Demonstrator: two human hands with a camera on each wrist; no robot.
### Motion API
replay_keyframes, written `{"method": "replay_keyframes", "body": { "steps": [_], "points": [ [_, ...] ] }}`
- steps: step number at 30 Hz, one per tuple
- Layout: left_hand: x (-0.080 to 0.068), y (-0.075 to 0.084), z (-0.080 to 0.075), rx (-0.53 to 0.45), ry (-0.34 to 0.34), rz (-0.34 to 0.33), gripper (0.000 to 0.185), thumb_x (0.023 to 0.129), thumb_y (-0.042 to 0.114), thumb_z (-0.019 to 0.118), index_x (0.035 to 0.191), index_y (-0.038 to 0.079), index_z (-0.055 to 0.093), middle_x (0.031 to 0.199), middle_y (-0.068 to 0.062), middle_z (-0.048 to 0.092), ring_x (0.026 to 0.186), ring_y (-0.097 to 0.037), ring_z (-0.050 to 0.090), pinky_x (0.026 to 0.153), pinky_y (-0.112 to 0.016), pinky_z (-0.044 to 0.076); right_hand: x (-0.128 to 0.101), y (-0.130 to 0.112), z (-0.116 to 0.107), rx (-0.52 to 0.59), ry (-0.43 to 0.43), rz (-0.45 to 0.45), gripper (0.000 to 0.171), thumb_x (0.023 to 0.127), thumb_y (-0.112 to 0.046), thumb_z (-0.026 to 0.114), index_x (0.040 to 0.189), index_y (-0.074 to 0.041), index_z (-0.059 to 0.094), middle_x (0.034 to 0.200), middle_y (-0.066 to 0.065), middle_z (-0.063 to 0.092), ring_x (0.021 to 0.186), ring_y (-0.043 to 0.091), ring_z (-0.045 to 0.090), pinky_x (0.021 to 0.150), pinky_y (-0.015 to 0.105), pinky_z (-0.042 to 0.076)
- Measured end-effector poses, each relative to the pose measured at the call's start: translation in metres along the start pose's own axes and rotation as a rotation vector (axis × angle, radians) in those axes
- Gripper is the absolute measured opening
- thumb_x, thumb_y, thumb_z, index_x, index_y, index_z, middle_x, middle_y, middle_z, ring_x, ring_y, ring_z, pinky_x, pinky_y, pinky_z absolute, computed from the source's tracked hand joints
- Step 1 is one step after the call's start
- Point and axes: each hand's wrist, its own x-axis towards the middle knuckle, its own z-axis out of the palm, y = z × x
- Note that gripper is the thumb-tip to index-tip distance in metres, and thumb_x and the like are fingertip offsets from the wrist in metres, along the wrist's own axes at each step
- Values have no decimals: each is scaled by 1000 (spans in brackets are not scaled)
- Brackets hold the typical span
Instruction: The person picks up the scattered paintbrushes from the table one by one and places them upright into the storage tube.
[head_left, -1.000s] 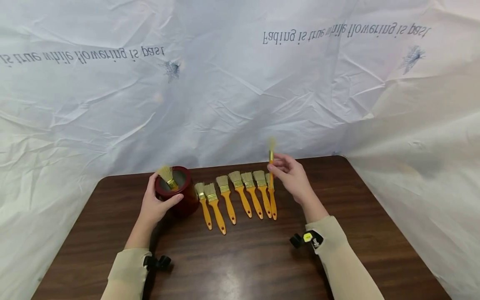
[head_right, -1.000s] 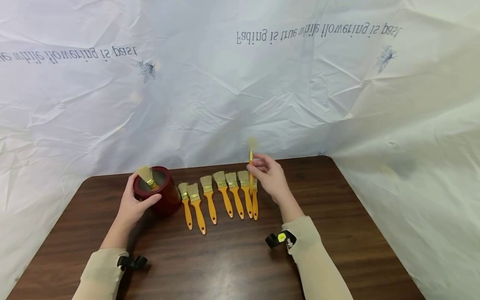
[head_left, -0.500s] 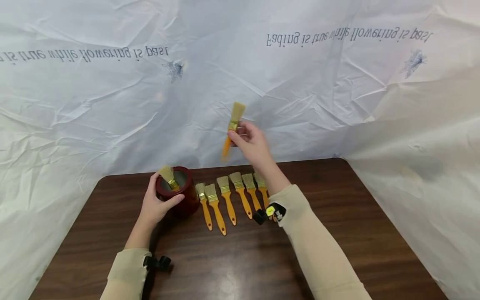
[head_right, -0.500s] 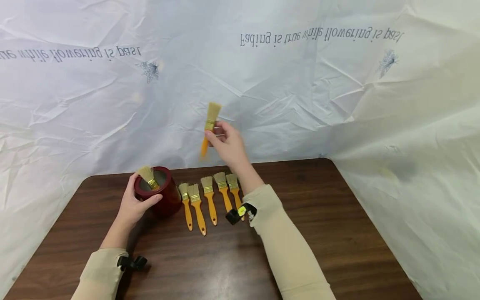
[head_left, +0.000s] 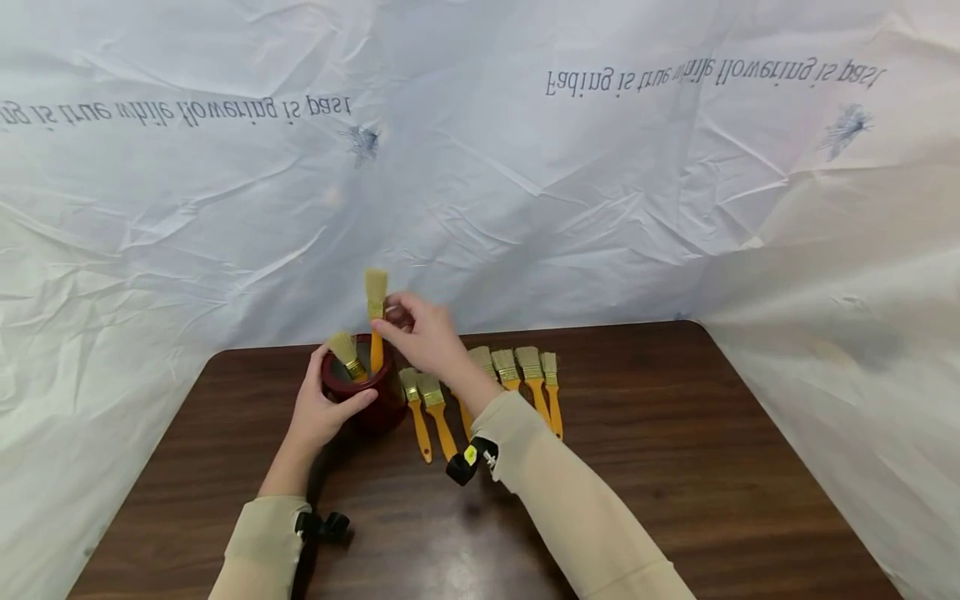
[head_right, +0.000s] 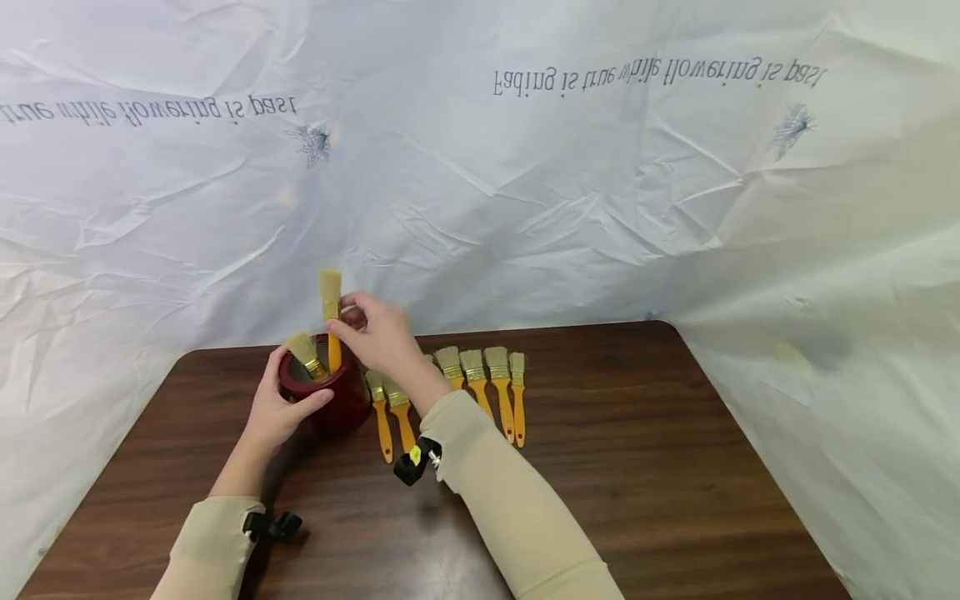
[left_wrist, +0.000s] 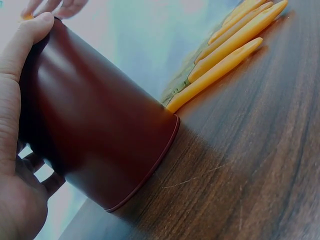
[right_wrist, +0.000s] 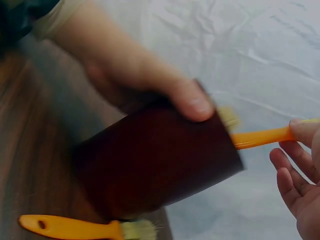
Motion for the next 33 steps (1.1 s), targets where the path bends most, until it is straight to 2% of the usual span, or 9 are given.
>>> {"method": "replay_keyframes", "body": {
  "steps": [4, 11, 16, 23, 28, 33],
  "points": [
    [1, 2, 2, 4, -6, -1, 98, 91, 8, 89, 170, 26, 33, 154, -5, 53, 129, -10, 54, 101, -15, 44, -6, 8, 10, -96, -55, -10, 31, 110, -32, 69, 131, -10, 72, 113, 3, 78, 95, 12, 71, 79, 25, 57],
    [2, 1, 3, 11, -14, 11, 98, 91, 8, 88, 170, 25, 33, 154, -6, 53, 129, -11, 54, 99, -15, 46, -11, 13, 15, -270, -158, -19, 36, 114, -34, 63, 142, -14, 73, 133, 7, 66, 117, 21, 63, 97, 35, 54],
    [2, 2, 3, 15, -16, -9, 98, 92, 11, 87, 171, 26, 31, 154, -7, 53, 129, -11, 54, 101, -18, 45, -15, 17, 10, -243, -144, 36, 39, 113, -34, 65, 147, -17, 69, 136, 7, 62, 119, 20, 64, 98, 34, 55],
    [1, 3, 1, 18, -16, -22, 98, 93, 11, 86, 171, 29, 31, 153, -5, 54, 129, -11, 54, 101, -19, 45, -22, 25, -7, -176, -123, 33, 35, 111, -31, 68, 142, -15, 71, 139, 8, 64, 115, 19, 67, 96, 35, 56],
    [0, 3, 2, 10, -13, -27, 98, 93, 10, 87, 171, 27, 31, 153, -7, 54, 129, -10, 54, 100, -17, 45, -33, 32, -30, -156, -89, 28, 37, 110, -32, 70, 142, -15, 71, 137, 8, 66, 116, 20, 68, 98, 38, 57],
    [-1, 4, 1, 15, -10, -49, 98, 93, 11, 87, 171, 29, 31, 153, -6, 53, 129, -11, 54, 99, -17, 45, -51, 44, -61, -138, -10, 42, 37, 109, -30, 72, 140, -12, 72, 132, 9, 67, 116, 23, 67, 96, 41, 57]
  ]
}}
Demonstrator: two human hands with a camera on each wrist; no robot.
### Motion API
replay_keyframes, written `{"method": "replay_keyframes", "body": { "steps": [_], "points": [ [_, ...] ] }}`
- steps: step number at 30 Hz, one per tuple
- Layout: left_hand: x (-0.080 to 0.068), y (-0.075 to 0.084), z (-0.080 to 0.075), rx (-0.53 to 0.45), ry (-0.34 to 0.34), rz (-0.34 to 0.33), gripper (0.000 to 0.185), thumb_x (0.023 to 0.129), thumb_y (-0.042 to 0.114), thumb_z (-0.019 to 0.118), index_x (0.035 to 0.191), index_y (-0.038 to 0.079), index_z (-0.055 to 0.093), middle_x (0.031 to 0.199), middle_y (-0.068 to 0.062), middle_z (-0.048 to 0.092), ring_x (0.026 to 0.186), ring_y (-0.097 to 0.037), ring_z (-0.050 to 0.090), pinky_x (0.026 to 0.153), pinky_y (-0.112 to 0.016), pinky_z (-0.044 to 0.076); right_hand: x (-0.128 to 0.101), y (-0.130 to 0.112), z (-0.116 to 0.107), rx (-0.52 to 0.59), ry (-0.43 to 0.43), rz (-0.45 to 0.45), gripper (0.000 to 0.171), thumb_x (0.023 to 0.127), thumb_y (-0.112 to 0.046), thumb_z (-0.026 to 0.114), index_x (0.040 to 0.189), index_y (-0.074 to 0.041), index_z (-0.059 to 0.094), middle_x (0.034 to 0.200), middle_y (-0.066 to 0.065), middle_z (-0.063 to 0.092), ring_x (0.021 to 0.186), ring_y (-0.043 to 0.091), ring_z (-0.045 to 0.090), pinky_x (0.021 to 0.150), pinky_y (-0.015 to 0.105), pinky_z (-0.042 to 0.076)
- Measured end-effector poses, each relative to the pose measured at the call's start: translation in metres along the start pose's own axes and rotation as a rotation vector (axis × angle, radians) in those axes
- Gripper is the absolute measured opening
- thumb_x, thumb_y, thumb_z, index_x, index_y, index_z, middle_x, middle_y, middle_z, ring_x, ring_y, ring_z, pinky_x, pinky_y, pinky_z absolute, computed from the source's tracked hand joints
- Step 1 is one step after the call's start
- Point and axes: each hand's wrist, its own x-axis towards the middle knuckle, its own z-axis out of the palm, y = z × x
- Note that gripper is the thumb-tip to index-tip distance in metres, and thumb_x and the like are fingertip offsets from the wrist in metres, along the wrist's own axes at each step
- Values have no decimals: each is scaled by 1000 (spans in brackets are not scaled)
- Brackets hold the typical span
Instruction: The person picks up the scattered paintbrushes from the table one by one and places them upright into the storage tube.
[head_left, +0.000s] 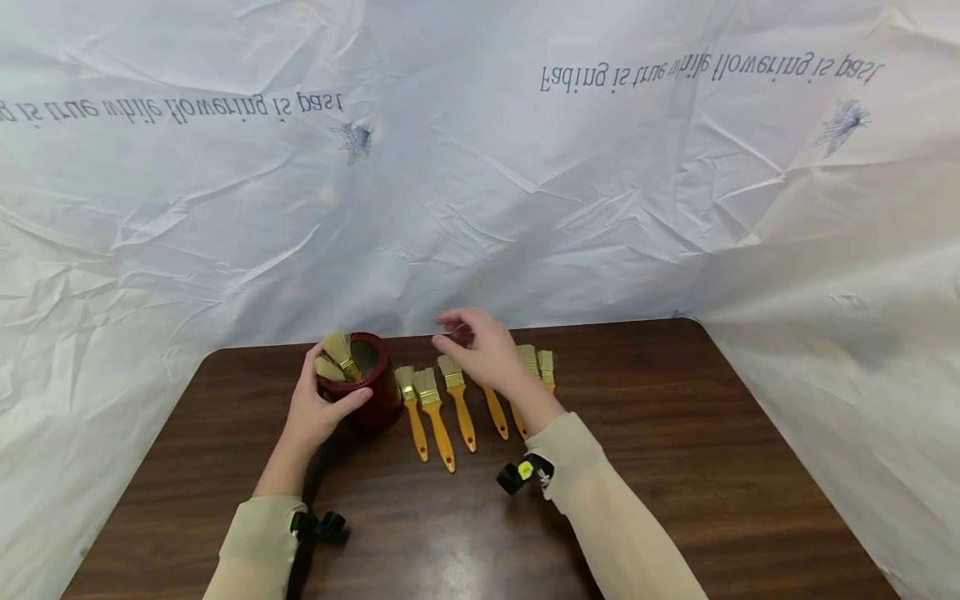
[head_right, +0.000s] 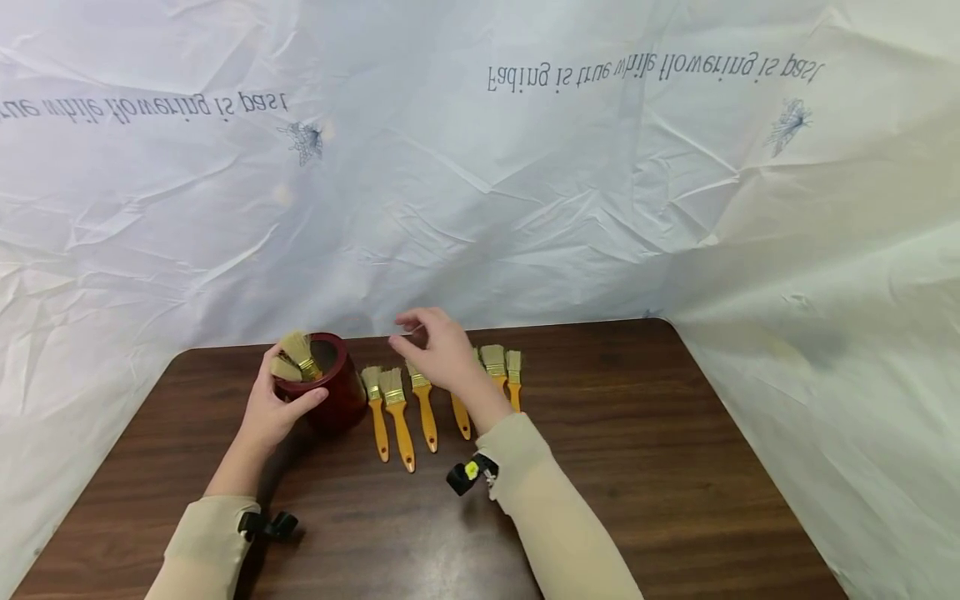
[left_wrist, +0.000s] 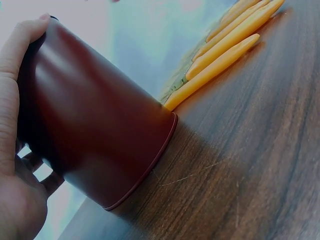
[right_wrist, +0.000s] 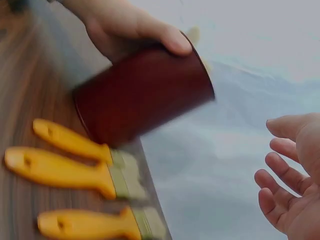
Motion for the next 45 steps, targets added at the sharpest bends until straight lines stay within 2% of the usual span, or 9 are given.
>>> {"method": "replay_keyframes", "body": {
  "steps": [9, 15, 19, 25, 31, 37, 41, 45],
  "points": [
    [1, -2, 1, 7, -6, 7, 98, 92, 12, 87, 171, 29, 31, 153, -5, 54, 130, -10, 53, 101, -20, 45, -51, 58, -42, -77, 173, 53, 33, 107, -25, 75, 135, -9, 73, 123, 12, 70, 110, 28, 67, 84, 45, 55],
    [1, -4, 1, -5, 2, 12, 98, 92, 10, 87, 171, 29, 32, 153, -4, 54, 131, -10, 53, 101, -18, 44, -77, 98, -53, -139, 210, 156, 35, 104, -23, 77, 133, -4, 72, 117, 13, 69, 104, 31, 67, 85, 47, 53],
    [1, -4, 0, -6, 2, 6, 98, 92, 10, 87, 171, 30, 31, 153, -4, 53, 131, -10, 53, 101, -17, 44, -88, 115, -54, -168, 222, 225, 38, 102, -20, 80, 133, -1, 72, 117, 15, 69, 103, 32, 66, 89, 51, 54],
    [0, -4, 0, -9, 3, 0, 98, 92, 11, 87, 171, 30, 31, 153, -4, 53, 131, -11, 53, 100, -17, 45, -99, 127, -56, -160, 207, 330, 40, 101, -22, 80, 135, -2, 70, 116, 16, 69, 101, 33, 65, 93, 55, 55],
    [0, -5, 1, -7, -1, 6, 98, 93, 10, 86, 171, 30, 31, 153, -4, 53, 131, -11, 53, 100, -16, 45, -103, 136, -58, -152, 194, 344, 39, 102, -25, 80, 133, -4, 71, 114, 15, 71, 96, 30, 66, 90, 53, 56],
    [0, -4, 1, -5, 4, 3, 98, 93, 12, 86, 171, 31, 31, 153, -4, 52, 131, -11, 53, 99, -15, 45, -106, 138, -58, -157, 138, 357, 45, 99, -29, 84, 134, -3, 71, 113, 13, 71, 96, 28, 67, 88, 51, 57],
    [-1, -4, 1, -5, 4, -3, 98, 93, 11, 86, 171, 30, 30, 153, -5, 52, 131, -11, 53, 99, -15, 45, -106, 139, -59, -144, 110, 371, 43, 98, -25, 85, 133, -4, 72, 114, 12, 72, 98, 29, 67, 88, 50, 57],
    [-1, -3, 1, 0, 1, -10, 98, 94, 12, 86, 172, 30, 30, 153, -6, 52, 130, -11, 53, 99, -15, 45, -108, 142, -64, -144, 124, 416, 34, 99, -17, 82, 129, -5, 74, 114, 12, 74, 100, 30, 69, 88, 50, 58]
  ]
}}
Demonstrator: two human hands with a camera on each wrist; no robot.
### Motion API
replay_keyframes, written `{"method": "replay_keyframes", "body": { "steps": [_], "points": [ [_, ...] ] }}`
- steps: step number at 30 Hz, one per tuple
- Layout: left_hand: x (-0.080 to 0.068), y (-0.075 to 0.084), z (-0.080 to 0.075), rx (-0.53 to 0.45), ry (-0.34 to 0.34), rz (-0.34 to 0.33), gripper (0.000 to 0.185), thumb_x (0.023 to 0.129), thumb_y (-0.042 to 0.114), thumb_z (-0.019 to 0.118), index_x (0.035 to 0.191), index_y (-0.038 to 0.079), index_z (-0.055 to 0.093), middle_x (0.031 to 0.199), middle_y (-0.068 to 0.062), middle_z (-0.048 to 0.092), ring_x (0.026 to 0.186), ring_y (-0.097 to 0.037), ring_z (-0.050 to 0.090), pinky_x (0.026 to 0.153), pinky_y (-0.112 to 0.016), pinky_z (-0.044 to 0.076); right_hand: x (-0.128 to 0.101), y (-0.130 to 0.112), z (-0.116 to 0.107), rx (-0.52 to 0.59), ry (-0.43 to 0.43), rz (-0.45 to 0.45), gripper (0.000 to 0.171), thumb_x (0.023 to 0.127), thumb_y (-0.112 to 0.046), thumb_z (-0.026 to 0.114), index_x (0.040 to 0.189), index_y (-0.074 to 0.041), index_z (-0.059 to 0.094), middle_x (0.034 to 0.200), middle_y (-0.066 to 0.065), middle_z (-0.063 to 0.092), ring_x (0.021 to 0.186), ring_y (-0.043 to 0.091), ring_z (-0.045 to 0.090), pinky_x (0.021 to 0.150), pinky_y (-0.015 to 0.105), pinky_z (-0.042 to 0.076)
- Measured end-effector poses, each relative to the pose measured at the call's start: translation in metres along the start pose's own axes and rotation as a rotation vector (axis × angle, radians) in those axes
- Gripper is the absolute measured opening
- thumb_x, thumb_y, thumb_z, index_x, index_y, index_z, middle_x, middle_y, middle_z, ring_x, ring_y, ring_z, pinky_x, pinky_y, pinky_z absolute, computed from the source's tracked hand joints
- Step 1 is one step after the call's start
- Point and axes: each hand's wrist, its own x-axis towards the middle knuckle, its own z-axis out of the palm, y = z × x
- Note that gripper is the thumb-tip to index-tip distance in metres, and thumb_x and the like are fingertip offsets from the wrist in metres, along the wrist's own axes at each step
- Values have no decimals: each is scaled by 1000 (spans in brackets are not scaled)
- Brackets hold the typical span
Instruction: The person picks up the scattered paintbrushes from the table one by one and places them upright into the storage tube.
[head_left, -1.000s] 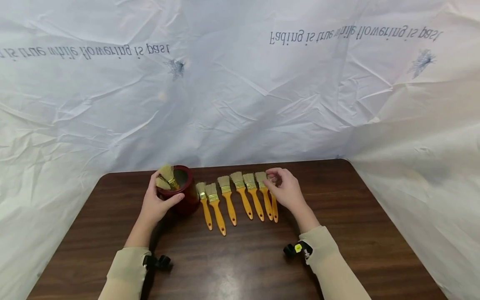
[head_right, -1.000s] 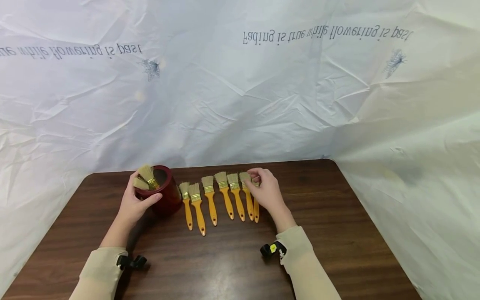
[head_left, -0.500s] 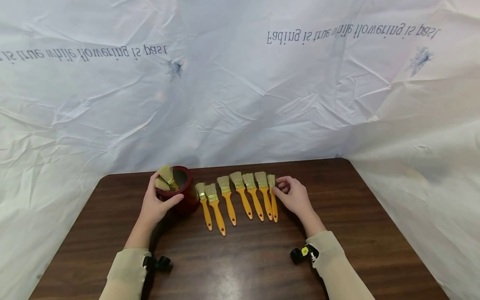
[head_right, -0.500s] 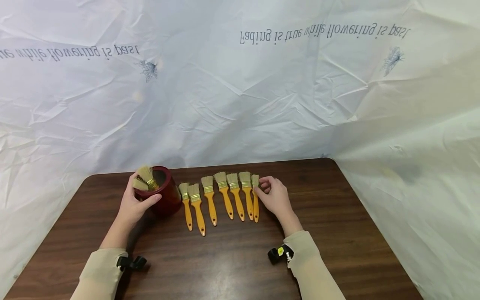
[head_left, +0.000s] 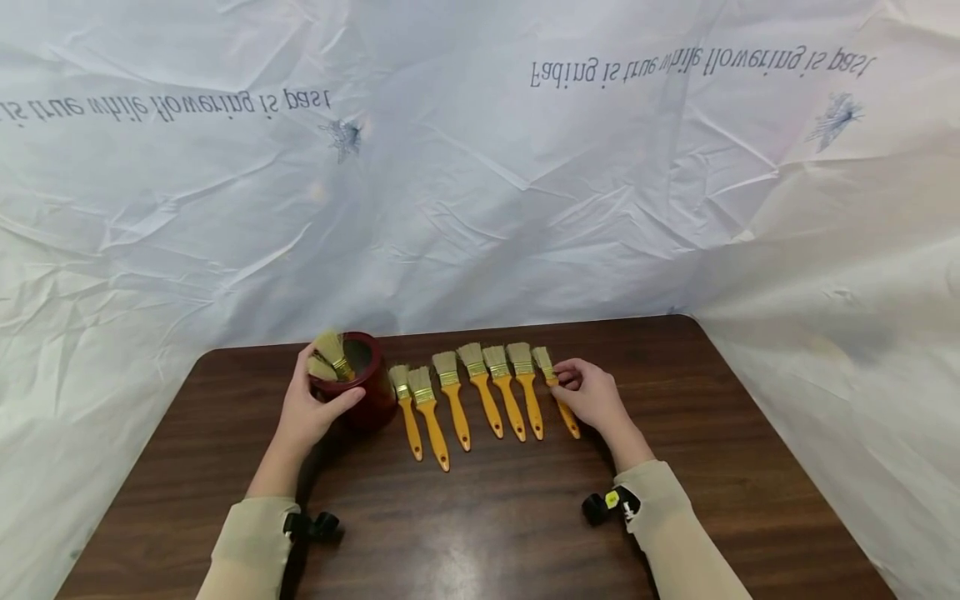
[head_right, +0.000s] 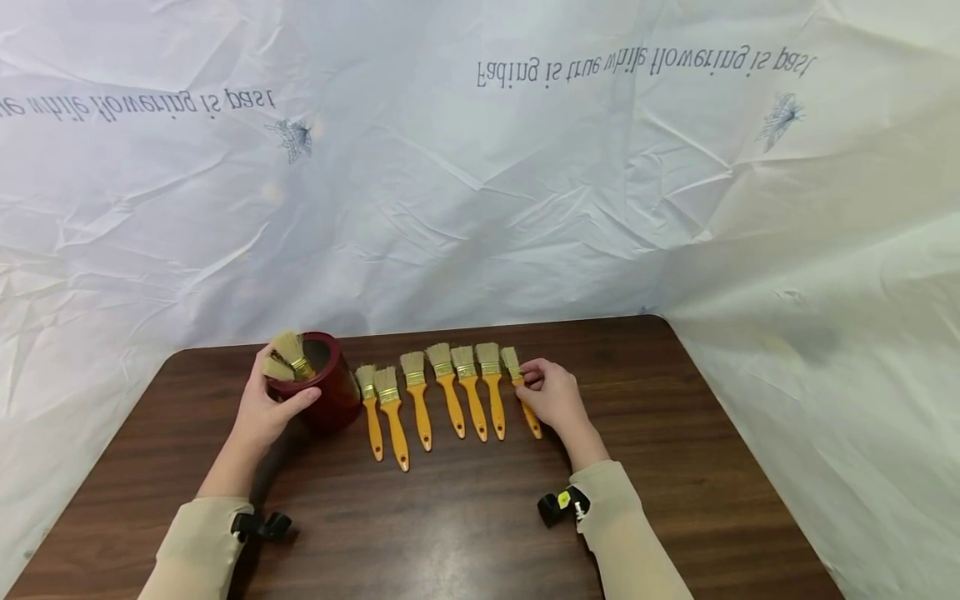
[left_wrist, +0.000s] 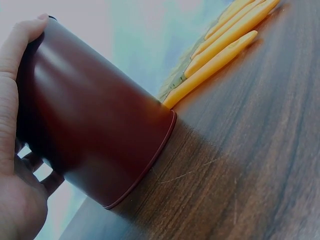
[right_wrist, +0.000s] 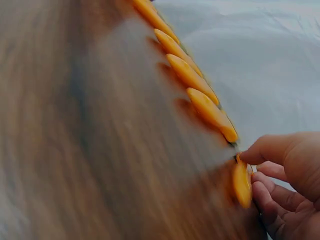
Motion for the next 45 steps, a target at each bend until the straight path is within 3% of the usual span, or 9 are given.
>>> {"method": "replay_keyframes", "body": {
  "steps": [8, 14, 21, 28, 40, 45],
  "points": [
    [1, 2, 1, 19, 0, -3, 99, 94, 13, 87, 172, 31, 29, 154, -4, 52, 132, -11, 51, 101, -18, 44, -2, -1, -9, -57, -34, 52, 43, 98, -20, 85, 135, -3, 72, 112, 11, 72, 95, 25, 69, 86, 48, 59],
    [-1, 1, 1, 0, 4, -11, 98, 94, 12, 86, 172, 30, 29, 154, -6, 51, 132, -10, 51, 101, -17, 44, -2, 0, -11, -80, -33, 23, 39, 103, -16, 79, 138, -4, 71, 109, 10, 72, 94, 25, 69, 86, 49, 59],
    [-1, 2, 0, 7, 4, -10, 98, 94, 13, 86, 172, 29, 30, 154, -6, 52, 131, -9, 51, 101, -17, 44, 1, 4, -16, 20, -16, 42, 40, 107, -19, 74, 144, -6, 67, 116, 13, 71, 104, 31, 68, 87, 49, 57],
    [0, 1, 0, 7, 4, -10, 97, 94, 13, 86, 172, 29, 29, 154, -6, 51, 131, -9, 51, 100, -17, 44, 2, 0, -19, 152, -3, 39, 38, 108, -14, 68, 145, -6, 62, 119, 13, 65, 107, 29, 65, 86, 37, 55],
    [0, -1, 0, -10, -2, 8, 98, 94, 11, 85, 172, 28, 29, 153, -8, 51, 130, -8, 52, 100, -16, 44, 4, -40, -17, 329, 13, -28, 33, 113, -20, 62, 139, -1, 53, 125, 17, 59, 102, 29, 56, 84, 35, 51],
    [0, 0, -2, -8, -5, 9, 98, 94, 11, 85, 172, 29, 30, 153, -7, 52, 131, -9, 53, 100, -16, 44, 13, -73, -9, 407, -10, -102, 44, 112, -27, 66, 147, -1, 55, 130, 18, 64, 111, 30, 64, 94, 51, 57]
  ]
}}
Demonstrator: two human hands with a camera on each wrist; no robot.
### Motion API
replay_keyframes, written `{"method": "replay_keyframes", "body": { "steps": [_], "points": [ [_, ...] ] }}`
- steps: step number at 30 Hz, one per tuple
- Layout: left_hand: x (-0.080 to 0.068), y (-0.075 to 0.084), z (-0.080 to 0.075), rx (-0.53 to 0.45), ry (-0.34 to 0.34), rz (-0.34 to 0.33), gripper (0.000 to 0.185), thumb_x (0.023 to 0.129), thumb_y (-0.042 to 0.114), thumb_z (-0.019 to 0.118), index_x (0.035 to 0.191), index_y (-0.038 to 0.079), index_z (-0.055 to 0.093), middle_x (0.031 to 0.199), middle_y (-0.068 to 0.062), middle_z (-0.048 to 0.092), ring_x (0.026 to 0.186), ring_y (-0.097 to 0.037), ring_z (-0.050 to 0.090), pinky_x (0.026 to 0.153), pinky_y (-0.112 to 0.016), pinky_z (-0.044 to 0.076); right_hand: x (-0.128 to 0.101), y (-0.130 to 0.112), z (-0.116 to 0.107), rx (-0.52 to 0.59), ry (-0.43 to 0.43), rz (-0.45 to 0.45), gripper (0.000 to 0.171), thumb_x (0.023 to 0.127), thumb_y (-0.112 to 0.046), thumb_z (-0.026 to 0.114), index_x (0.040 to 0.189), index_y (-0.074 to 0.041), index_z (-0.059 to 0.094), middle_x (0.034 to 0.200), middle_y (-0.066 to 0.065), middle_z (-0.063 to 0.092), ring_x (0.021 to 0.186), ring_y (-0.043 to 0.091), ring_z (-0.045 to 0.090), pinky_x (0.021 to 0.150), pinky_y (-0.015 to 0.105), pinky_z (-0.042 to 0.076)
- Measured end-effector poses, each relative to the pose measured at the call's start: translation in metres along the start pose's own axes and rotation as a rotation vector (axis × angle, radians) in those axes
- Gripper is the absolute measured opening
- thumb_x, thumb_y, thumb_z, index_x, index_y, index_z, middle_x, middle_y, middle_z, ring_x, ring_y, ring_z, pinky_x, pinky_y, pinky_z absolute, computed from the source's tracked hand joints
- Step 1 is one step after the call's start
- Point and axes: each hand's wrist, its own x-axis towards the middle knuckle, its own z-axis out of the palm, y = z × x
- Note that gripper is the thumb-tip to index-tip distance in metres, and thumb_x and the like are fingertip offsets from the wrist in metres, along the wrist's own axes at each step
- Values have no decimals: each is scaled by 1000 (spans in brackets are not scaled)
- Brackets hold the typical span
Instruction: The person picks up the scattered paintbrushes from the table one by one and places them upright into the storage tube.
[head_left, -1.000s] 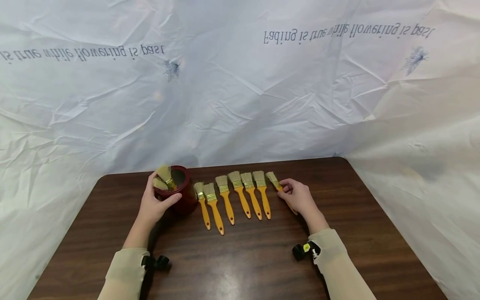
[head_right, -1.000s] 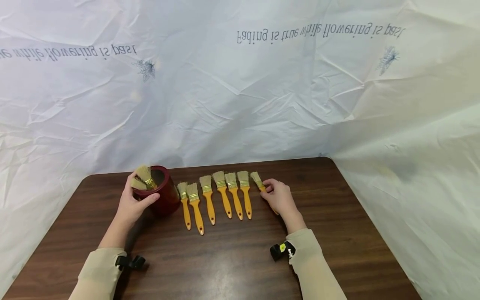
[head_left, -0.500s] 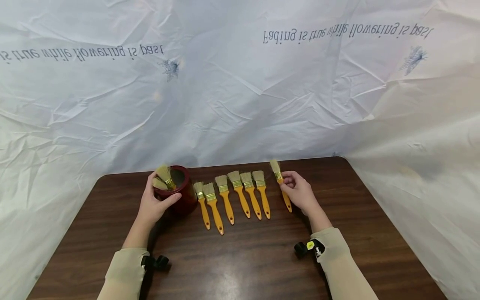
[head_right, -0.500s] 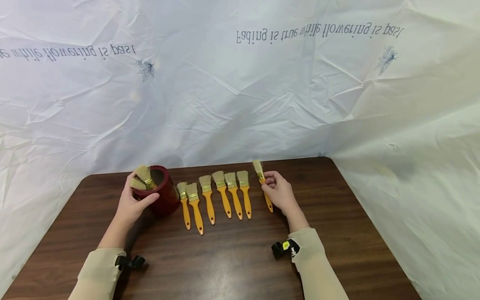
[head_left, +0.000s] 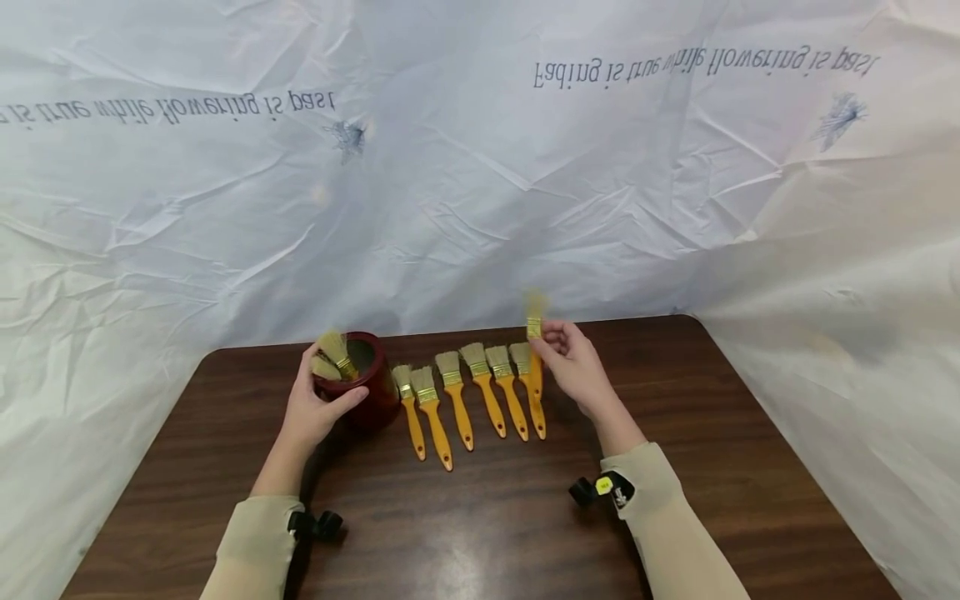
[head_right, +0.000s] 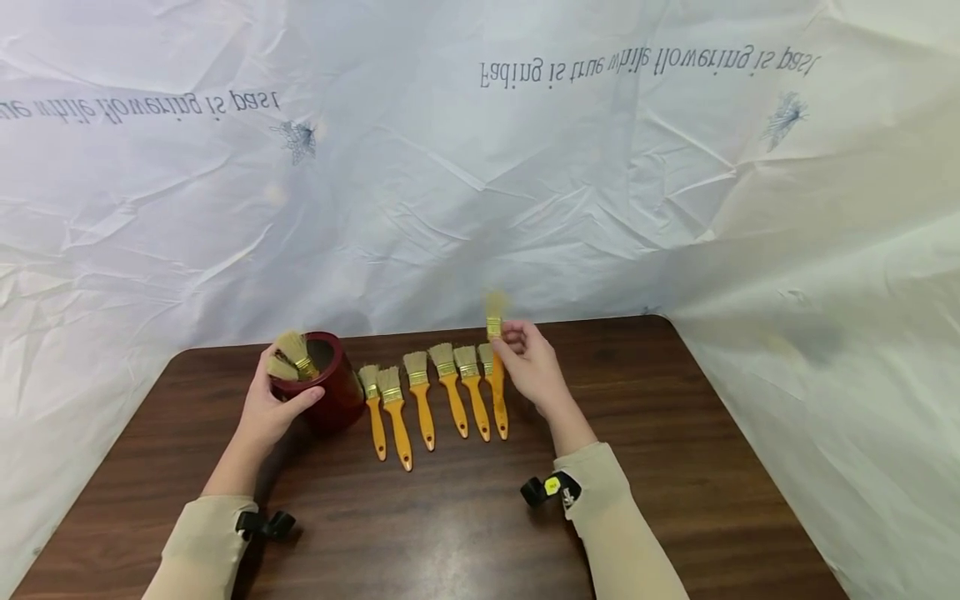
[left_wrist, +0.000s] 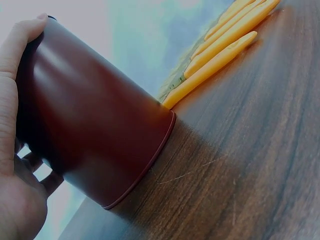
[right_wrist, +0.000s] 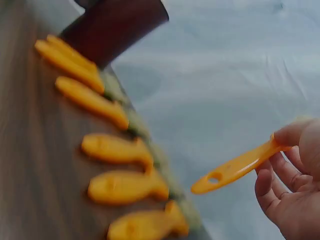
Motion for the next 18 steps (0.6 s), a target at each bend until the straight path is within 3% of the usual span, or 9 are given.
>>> {"method": "replay_keyframes", "body": {
  "steps": [3, 8, 12, 18],
  "points": [
    [-1, 0, -1, 1, 3, -1, 98, 94, 11, 86, 172, 29, 29, 154, -6, 52, 131, -9, 52, 100, -16, 44, 13, -22, 16, 21, -23, -48, 48, 111, -28, 69, 150, -3, 58, 131, 16, 67, 112, 31, 68, 96, 55, 58],
    [-2, 0, -2, 9, 12, -1, 98, 93, 11, 86, 172, 29, 29, 153, -6, 52, 130, -9, 53, 100, -16, 44, 37, -67, 47, 55, -67, -145, 46, 111, -23, 69, 151, -6, 58, 128, 13, 71, 110, 28, 70, 94, 48, 60],
    [-1, 1, -1, 15, 6, 2, 99, 93, 12, 86, 172, 29, 30, 153, -6, 53, 130, -9, 53, 100, -18, 44, 53, -99, 69, 151, -109, -214, 40, 110, -15, 68, 147, -3, 59, 123, 15, 71, 104, 29, 72, 89, 44, 63],
    [0, 0, 0, 17, 4, 14, 98, 93, 11, 86, 172, 29, 30, 154, -6, 53, 130, -9, 53, 101, -18, 44, 66, -128, 100, 219, -151, -306, 36, 110, -13, 68, 143, -1, 60, 121, 16, 73, 101, 28, 73, 86, 36, 63]
  ]
}}
